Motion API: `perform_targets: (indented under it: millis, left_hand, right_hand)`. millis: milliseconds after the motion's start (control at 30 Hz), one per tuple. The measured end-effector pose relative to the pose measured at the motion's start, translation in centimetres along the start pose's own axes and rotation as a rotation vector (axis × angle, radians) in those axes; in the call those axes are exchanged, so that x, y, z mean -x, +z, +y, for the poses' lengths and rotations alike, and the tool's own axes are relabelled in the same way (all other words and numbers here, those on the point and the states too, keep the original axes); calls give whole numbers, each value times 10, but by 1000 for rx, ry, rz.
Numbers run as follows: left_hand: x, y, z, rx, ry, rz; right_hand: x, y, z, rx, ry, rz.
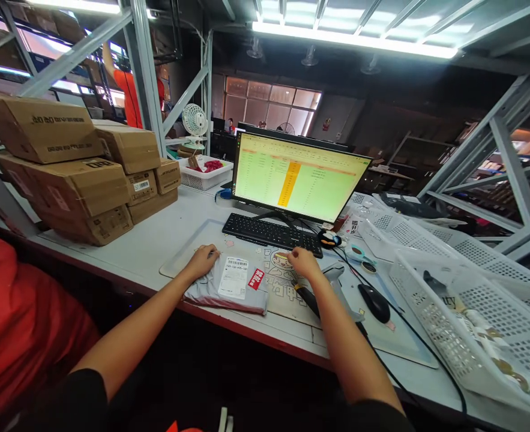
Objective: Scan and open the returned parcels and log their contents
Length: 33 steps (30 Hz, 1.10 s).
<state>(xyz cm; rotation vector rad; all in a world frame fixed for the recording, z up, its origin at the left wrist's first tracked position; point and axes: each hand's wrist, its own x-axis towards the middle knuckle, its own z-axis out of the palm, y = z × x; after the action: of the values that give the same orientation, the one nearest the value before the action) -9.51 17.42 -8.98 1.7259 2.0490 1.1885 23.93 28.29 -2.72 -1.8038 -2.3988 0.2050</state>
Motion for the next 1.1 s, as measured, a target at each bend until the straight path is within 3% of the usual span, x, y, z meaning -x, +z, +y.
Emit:
perform_targets:
  millis: [133,200,267,300,367,433,467,500,567,633,733,833,933,1000,1033,1100]
  left_hand:
    - [-8,-34,18,66,-87,241]
    - [-2,-52,38,148,44,418]
    - [13,-60,61,175,310,446]
    - [23,-59,72,138,451,353]
    - [45,-50,87,-3,670,5]
    - [69,-36,90,-120,818,-346]
    - [81,-30,86,-155,868,-462]
    - [92,-25,80,-180,900,-525]
    - [112,-22,61,-222,894,-520]
    - [129,-28,39,-263,796,-412]
    - [147,-41,11,-279,585,-244]
    - [156,-45,-2,-233,418,-147]
    - [160,-40,-5,-181,354,-100]
    - [162,-36,-4,-155,348,-82]
    - [163,-35,-4,-146,347,-79]
    - [163,-38,-3,-147,344,-102]
  right_hand:
    - [90,22,21,-14,-9,29]
    - [121,33,31,-6,22,53]
    - [137,39,37,-71,52,103]
    - [140,39,40,-125,66,130]
    - [138,35,43,-233,105,161]
    - [133,23,48,-297,145,136]
    - [130,14,50,-348,153,119]
    - [127,4,51,-429,147,109]
    - [122,-19,46,-616,80,91]
    - [116,-40,27,-716,-46,32]
    - [96,-55,-34,-603,-263,-180]
    - [66,-45,-121,-413,-486,-422]
    - [44,-25,-196,-234,-560,-500]
    - [39,-17,-218,-162,-553,-517]
    - [40,-15,-217,-137,-551,-525]
    - [45,-19,-190,-102,-531,-538]
